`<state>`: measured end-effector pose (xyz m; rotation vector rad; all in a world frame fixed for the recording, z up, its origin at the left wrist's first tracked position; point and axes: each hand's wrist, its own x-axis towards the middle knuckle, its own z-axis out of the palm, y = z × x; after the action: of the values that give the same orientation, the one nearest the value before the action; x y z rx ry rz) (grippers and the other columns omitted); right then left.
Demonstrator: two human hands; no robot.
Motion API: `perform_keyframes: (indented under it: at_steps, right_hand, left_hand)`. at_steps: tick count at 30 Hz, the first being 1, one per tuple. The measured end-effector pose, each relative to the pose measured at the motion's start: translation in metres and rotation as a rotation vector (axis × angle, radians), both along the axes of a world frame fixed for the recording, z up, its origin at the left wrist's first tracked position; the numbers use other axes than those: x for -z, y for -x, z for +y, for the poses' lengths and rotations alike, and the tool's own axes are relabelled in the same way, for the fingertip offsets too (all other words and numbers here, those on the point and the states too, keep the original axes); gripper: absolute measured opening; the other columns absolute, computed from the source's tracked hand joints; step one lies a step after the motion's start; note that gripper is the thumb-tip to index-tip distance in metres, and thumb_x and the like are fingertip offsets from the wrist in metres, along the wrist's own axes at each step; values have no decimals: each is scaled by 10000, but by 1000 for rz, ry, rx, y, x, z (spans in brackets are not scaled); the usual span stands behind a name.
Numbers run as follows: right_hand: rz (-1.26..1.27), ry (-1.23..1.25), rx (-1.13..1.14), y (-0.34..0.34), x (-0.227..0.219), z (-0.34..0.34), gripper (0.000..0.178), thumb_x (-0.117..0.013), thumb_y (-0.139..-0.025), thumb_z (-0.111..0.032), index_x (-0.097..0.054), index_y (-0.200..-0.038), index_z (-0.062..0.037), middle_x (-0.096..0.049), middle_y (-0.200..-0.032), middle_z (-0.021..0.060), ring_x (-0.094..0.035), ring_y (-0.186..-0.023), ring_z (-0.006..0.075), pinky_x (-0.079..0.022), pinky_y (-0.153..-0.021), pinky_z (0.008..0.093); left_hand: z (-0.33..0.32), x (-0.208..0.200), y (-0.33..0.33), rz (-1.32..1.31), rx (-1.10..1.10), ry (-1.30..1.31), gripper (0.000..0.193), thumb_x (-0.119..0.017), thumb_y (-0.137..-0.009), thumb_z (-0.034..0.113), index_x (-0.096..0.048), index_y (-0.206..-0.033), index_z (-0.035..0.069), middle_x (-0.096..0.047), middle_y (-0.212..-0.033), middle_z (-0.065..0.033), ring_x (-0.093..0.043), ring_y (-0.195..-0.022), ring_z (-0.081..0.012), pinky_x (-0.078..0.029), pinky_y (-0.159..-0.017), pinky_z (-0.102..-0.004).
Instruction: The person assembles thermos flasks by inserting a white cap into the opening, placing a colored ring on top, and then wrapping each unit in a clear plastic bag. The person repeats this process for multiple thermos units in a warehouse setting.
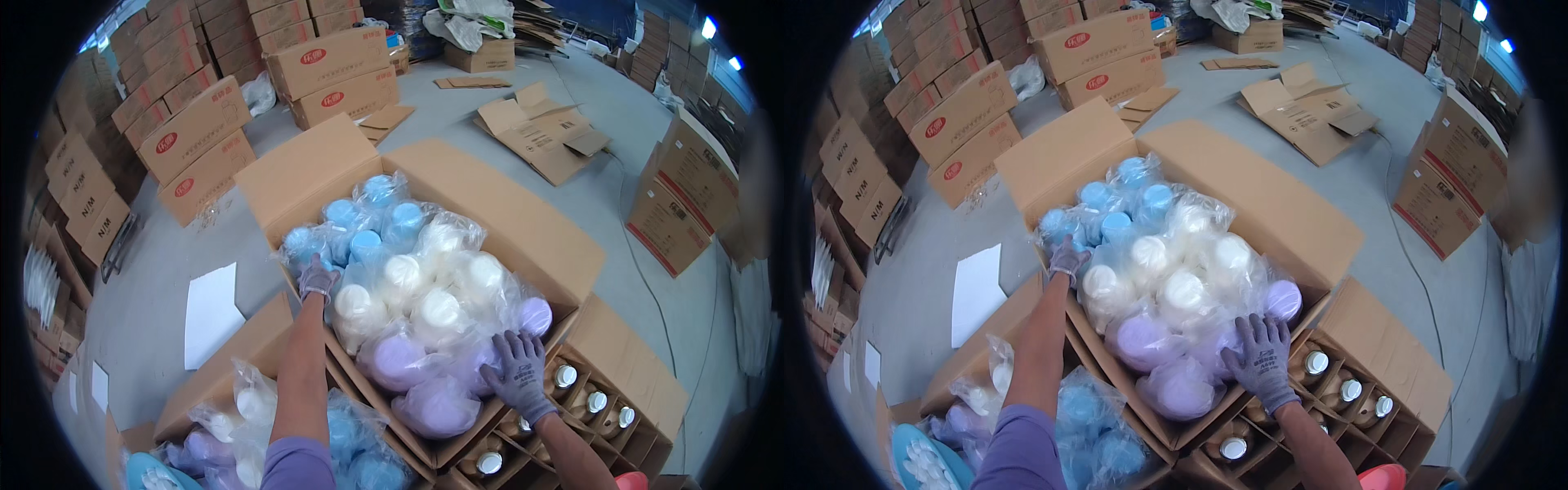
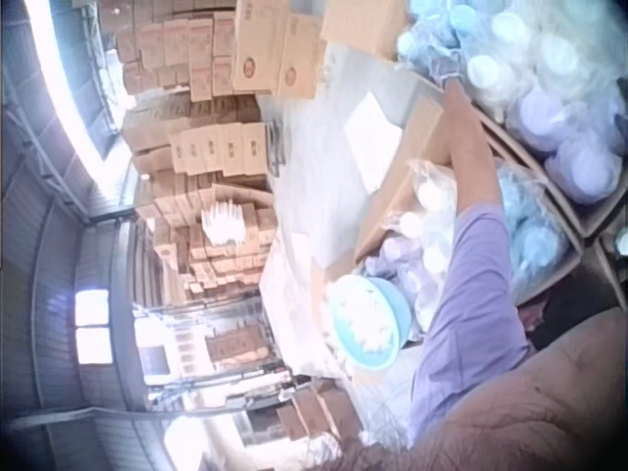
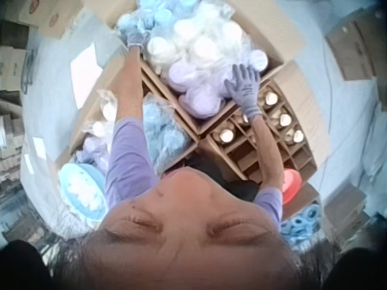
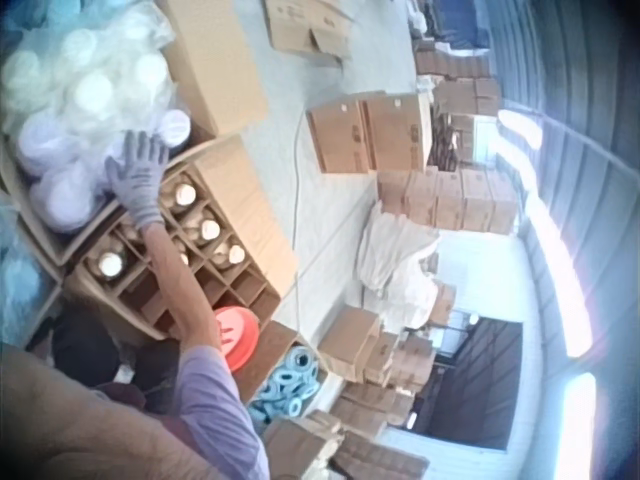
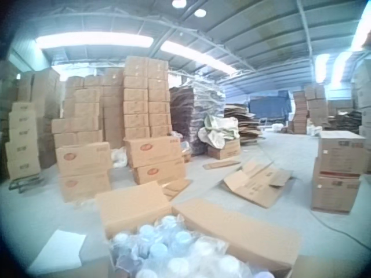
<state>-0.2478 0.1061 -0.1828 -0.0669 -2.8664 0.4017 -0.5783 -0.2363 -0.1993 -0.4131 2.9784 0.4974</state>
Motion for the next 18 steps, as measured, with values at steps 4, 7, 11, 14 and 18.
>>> perform_keyframes:
  at_steps: [4, 7, 11, 14, 18]
  right_hand:
    - [-7, 54, -22, -2, -2, -6, 694, -646, -828, -506, -533, -1362, -76, -511, -1386, 208, -410, -1327, 437, -218, -1151, 564]
    - [-14, 44, -26, -3, 2, -4, 739, -649, -824, -525, -509, -1389, -71, -504, -1402, 205, -385, -1352, 430, -214, -1157, 554]
    - [50, 342, 150, -9, -4, 6, 862, -711, -816, -456, -360, -1481, -33, -370, -1501, 223, -303, -1414, 388, -207, -1178, 491]
    - [307, 884, -155, -25, -101, -75, 737, -758, -835, -212, -409, -1461, -39, -343, -1515, 184, -299, -1416, 317, -271, -1160, 403]
    - [429, 880, -112, -80, -135, -82, 317, -723, -852, -134, -692, -1164, -95, -491, -1403, 144, -457, -1290, 296, -392, -1054, 409]
  left_hand:
    - [-19, -20, -8, 157, 66, -95, 815, -801, -716, 379, -449, -1410, 133, -454, -1374, -239, -499, -1260, -414, -461, -1025, -482]
    - [6, -122, -21, 540, 268, -217, 783, -797, -751, 364, -445, -1380, 56, -508, -1300, -240, -530, -1205, -382, -472, -990, -480]
    - [61, -236, -123, 238, 516, -1130, 690, -762, -857, 343, -422, -1359, 14, -557, -1193, -180, -578, -1097, -258, -515, -919, -378]
    - [81, -175, -199, 249, 704, -1159, 696, -766, -876, 285, -384, -1395, 23, -519, -1254, -129, -509, -1171, -206, -487, -964, -332]
    - [88, -96, -207, 345, 1304, -590, 445, -575, -963, 197, -488, -1348, -10, -607, -1182, -160, -574, -1128, -257, -480, -966, -352]
